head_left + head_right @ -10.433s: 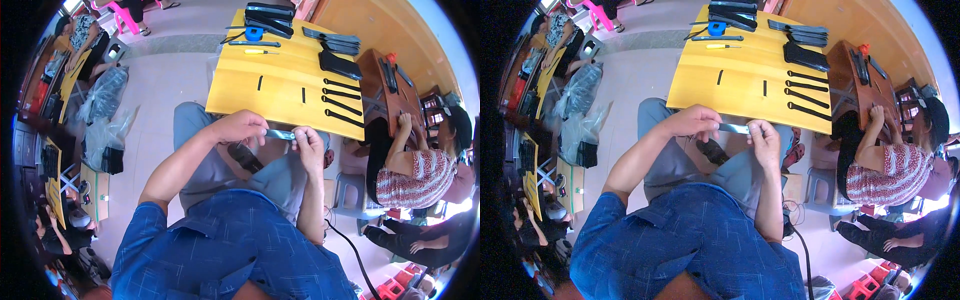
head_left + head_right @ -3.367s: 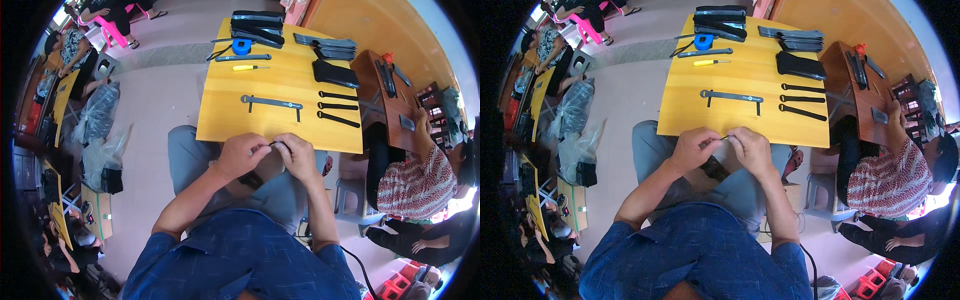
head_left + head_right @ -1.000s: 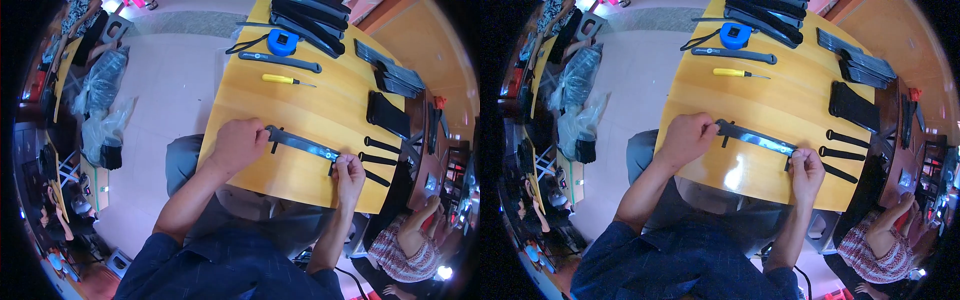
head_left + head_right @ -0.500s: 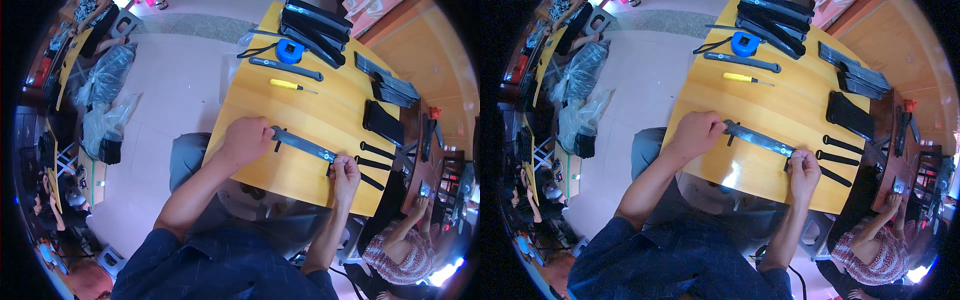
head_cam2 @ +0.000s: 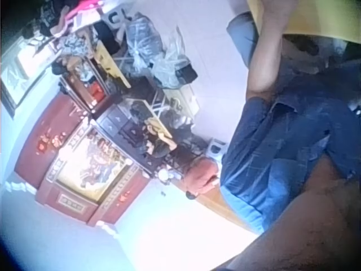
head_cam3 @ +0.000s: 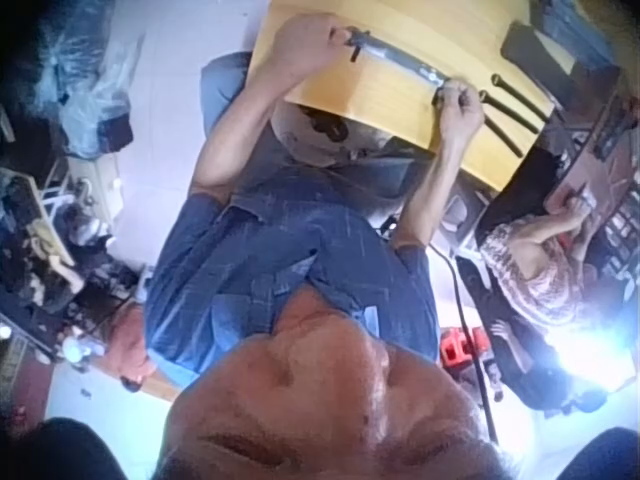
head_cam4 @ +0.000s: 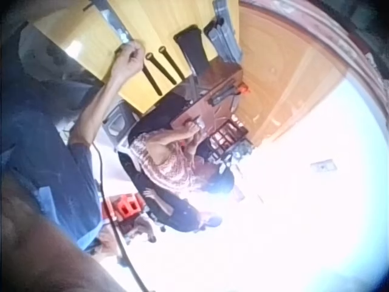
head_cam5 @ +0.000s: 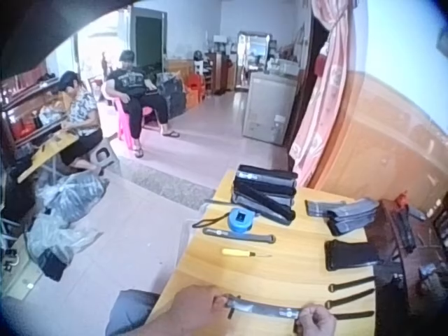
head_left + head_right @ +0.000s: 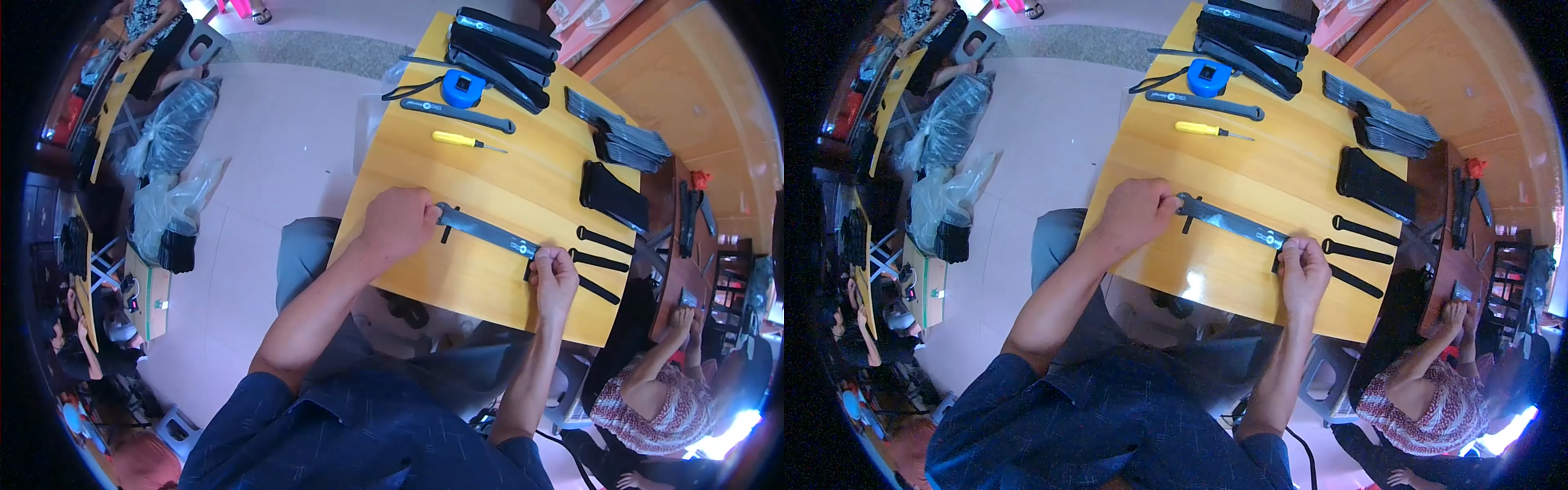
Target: The recorder is measuring and assembling small black textile straps and plastic components at a workbench.
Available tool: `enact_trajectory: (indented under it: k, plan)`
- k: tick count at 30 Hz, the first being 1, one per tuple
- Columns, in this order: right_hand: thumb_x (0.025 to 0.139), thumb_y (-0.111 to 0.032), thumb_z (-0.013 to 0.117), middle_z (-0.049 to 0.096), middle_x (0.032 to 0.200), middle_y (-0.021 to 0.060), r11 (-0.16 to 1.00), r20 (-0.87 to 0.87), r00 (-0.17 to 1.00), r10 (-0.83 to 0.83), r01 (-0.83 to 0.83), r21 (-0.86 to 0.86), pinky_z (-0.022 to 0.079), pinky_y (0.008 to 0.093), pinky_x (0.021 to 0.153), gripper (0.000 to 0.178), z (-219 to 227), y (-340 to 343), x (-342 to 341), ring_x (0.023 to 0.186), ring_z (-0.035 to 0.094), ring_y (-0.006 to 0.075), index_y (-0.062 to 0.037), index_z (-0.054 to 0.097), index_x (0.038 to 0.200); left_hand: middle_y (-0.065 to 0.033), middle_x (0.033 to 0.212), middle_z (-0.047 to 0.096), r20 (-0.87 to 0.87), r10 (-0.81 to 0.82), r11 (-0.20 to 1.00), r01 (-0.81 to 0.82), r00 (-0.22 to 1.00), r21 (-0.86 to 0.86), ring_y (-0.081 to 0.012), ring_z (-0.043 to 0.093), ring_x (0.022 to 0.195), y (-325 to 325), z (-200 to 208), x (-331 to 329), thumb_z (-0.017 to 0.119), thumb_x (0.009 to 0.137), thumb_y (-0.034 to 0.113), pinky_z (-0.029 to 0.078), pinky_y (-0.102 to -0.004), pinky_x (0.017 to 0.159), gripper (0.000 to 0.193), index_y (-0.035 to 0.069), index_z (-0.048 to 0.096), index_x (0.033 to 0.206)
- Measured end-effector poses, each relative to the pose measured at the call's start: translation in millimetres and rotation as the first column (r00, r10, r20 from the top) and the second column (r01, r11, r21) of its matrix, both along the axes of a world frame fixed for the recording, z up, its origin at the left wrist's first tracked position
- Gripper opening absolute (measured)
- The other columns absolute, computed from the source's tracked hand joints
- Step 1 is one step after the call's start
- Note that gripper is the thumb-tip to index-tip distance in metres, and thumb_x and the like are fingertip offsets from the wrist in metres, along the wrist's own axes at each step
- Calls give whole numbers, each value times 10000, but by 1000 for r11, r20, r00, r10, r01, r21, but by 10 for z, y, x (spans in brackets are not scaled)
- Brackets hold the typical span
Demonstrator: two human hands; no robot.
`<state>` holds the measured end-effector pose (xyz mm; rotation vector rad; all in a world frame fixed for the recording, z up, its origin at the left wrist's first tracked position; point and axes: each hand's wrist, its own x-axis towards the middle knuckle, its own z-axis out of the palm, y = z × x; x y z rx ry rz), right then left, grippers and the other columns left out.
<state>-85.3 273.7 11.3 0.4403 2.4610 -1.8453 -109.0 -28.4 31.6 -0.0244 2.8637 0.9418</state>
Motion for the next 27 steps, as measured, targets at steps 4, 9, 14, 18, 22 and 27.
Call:
enact_trajectory:
  k: [4,9,14,18,22,27]
  plan:
    - [1041,-180,656,621,734,-22,1000,-4,1000,6,-6,-8,400,193,523,158,-5,1,-4,582,510,35,-60,670,938,-155,857,737,22,4,1000,-3,1000,-24,-374,719,846,19,18,-9,657,940,280,566,-527,765,248,57,740,874]
    - [1034,-172,660,624,737,-22,1000,13,1000,-13,13,0,402,192,530,142,51,-52,-12,585,510,35,-65,673,942,-157,875,739,8,-7,998,7,1000,-55,-369,720,880,10,-28,-18,645,944,290,567,-529,783,262,55,743,883]
    - [1026,-175,669,624,738,-17,1000,8,1000,-16,16,-3,407,198,531,150,22,-37,-20,584,515,43,-60,673,930,-160,883,739,16,-8,998,9,1000,-67,-370,721,891,22,-25,-22,642,933,290,569,-528,789,265,53,746,877]
    - [1023,-172,669,624,738,-14,1000,-16,1000,5,-5,3,405,201,527,152,-13,-12,-30,580,516,47,-57,671,924,-160,885,740,14,9,997,-8,1000,-72,-371,723,885,29,-28,-20,645,927,295,572,-527,788,272,51,751,871]
    - [1022,-152,662,618,726,-15,1000,-9,1000,0,0,3,408,207,516,146,18,-33,-31,575,517,47,-47,673,922,-166,882,742,-28,-5,996,2,1000,-87,-380,724,867,15,-86,-26,641,925,298,573,-532,774,279,49,755,871]
    - [1021,-149,661,613,710,-17,999,-15,1000,5,-5,40,406,214,497,151,18,-38,-36,557,510,44,-38,680,921,-178,871,740,-4,4,997,-4,1000,-81,-390,723,858,30,-42,-24,634,923,297,572,-537,767,288,40,753,870]
